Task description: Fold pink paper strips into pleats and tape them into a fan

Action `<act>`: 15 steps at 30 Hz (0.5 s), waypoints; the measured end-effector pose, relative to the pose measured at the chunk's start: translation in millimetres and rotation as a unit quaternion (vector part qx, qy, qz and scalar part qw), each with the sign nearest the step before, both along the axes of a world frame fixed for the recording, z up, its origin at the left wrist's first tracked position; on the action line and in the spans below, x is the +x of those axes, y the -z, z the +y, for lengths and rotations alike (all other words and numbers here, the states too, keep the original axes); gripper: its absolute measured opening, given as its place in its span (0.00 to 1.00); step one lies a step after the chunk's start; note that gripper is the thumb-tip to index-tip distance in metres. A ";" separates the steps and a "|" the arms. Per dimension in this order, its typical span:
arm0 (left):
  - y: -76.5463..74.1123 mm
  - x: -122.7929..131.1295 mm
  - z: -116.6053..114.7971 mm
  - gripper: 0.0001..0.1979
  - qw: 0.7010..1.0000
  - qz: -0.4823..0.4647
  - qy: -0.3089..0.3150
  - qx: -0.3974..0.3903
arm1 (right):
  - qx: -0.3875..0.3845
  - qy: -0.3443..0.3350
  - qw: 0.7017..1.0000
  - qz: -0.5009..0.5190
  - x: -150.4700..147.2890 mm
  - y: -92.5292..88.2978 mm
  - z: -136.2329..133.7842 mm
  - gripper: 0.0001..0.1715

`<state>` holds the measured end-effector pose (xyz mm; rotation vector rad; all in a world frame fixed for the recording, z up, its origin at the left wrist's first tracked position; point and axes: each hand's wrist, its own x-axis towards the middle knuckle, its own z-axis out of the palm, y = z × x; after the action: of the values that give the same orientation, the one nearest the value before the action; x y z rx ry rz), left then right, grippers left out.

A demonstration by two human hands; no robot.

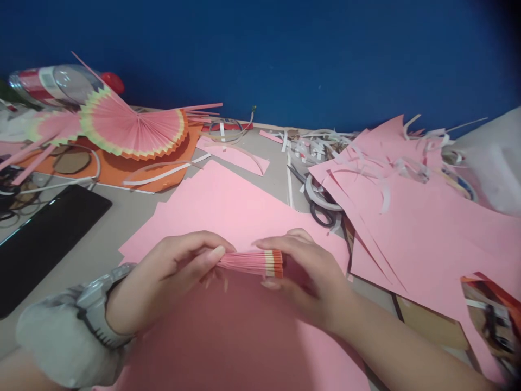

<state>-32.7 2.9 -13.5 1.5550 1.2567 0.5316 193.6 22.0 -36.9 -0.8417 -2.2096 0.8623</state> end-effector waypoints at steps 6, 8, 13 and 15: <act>0.4 4.0 -0.4 0.13 0.985 -0.123 -0.053 -0.112 | -0.051 0.087 0.995 0.022 0.1 0.7 -5.6 0.29; -0.1 4.1 -0.6 0.14 0.976 -0.160 -0.053 -0.141 | -0.041 0.109 0.992 0.047 0.0 3.5 -7.8 0.24; 0.7 3.7 0.0 0.12 0.957 -0.221 -0.056 -0.178 | -0.015 0.130 0.989 0.072 -0.7 9.7 -9.6 0.24; 1.3 4.2 0.6 0.11 0.955 -0.230 -0.050 -0.182 | -0.031 0.132 0.988 0.076 -0.3 11.0 -10.1 0.25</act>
<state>-28.5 3.5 -14.7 0.9896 1.0052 0.6428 193.3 11.9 -47.9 -1.0357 -1.8970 0.8391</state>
